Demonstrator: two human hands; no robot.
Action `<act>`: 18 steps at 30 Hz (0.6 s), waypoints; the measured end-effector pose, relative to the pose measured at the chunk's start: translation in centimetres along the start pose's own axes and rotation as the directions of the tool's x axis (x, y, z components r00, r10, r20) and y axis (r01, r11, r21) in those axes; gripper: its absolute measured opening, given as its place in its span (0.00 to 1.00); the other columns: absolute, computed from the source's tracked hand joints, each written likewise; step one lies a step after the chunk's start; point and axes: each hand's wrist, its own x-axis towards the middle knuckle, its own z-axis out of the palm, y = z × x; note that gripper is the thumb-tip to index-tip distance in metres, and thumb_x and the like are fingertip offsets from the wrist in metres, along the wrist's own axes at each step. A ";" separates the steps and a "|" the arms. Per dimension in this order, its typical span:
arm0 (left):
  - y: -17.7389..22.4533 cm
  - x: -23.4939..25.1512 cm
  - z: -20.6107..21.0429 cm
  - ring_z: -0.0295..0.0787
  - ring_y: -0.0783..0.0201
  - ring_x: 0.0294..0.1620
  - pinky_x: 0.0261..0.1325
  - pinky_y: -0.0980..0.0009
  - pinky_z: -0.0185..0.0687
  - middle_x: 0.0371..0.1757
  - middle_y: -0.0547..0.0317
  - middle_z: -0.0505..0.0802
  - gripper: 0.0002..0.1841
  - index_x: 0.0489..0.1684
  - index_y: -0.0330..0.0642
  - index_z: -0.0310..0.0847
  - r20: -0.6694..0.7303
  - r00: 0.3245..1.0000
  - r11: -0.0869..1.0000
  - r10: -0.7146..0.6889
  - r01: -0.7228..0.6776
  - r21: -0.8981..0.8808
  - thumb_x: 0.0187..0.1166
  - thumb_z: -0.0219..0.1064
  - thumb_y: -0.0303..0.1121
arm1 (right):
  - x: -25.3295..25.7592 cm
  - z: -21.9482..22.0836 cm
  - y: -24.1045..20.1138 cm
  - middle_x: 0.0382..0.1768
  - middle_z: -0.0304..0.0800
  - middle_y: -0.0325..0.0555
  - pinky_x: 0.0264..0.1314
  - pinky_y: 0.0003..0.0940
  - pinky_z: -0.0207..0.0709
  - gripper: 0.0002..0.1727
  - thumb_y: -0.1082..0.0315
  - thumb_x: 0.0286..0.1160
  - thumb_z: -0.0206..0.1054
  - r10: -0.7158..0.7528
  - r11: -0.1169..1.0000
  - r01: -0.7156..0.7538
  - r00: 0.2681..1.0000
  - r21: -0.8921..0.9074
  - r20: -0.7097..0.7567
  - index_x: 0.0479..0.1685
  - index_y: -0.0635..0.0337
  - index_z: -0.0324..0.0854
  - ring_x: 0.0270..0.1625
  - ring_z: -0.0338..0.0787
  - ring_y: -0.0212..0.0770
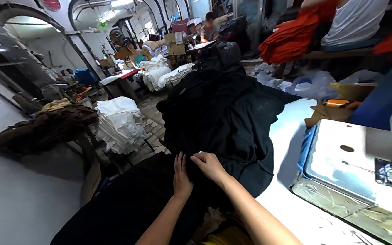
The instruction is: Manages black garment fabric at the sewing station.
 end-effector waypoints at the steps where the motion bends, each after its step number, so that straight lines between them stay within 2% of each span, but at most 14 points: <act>1: 0.1 0.0 -0.1 0.66 0.31 0.86 0.78 0.45 0.75 0.85 0.29 0.70 0.35 0.80 0.22 0.68 0.008 1.000 1.000 -0.004 0.004 0.001 0.66 0.68 0.21 | 0.0 0.0 0.0 0.56 0.93 0.56 0.72 0.49 0.74 0.22 0.58 0.92 0.55 0.001 1.000 -0.001 1.000 0.001 -0.002 0.56 0.64 0.91 0.64 0.89 0.48; 4: 0.2 0.0 -0.3 0.63 0.29 0.87 0.80 0.41 0.71 0.86 0.29 0.69 0.38 0.82 0.22 0.67 0.045 0.999 1.000 -0.024 0.024 -0.001 0.63 0.70 0.21 | 0.0 0.0 0.2 0.57 0.93 0.56 0.74 0.49 0.74 0.22 0.58 0.92 0.55 0.011 1.000 -0.011 1.000 0.012 -0.004 0.58 0.64 0.90 0.66 0.89 0.48; 6: 0.1 0.1 -0.5 0.64 0.29 0.87 0.78 0.40 0.73 0.87 0.30 0.69 0.38 0.81 0.23 0.67 0.049 0.998 0.999 -0.039 0.040 -0.001 0.63 0.71 0.21 | 0.1 0.1 0.1 0.56 0.93 0.56 0.74 0.48 0.74 0.21 0.58 0.92 0.55 0.007 1.000 -0.007 1.000 0.013 -0.010 0.57 0.64 0.90 0.65 0.89 0.48; 18: -0.2 -0.1 -0.1 0.64 0.31 0.87 0.81 0.44 0.71 0.86 0.30 0.70 0.37 0.81 0.23 0.69 0.016 1.000 1.000 -0.018 0.018 -0.023 0.63 0.70 0.20 | 0.0 -0.1 0.0 0.57 0.93 0.55 0.74 0.48 0.74 0.21 0.58 0.92 0.55 0.024 1.000 -0.024 1.000 0.012 0.004 0.58 0.63 0.91 0.66 0.89 0.47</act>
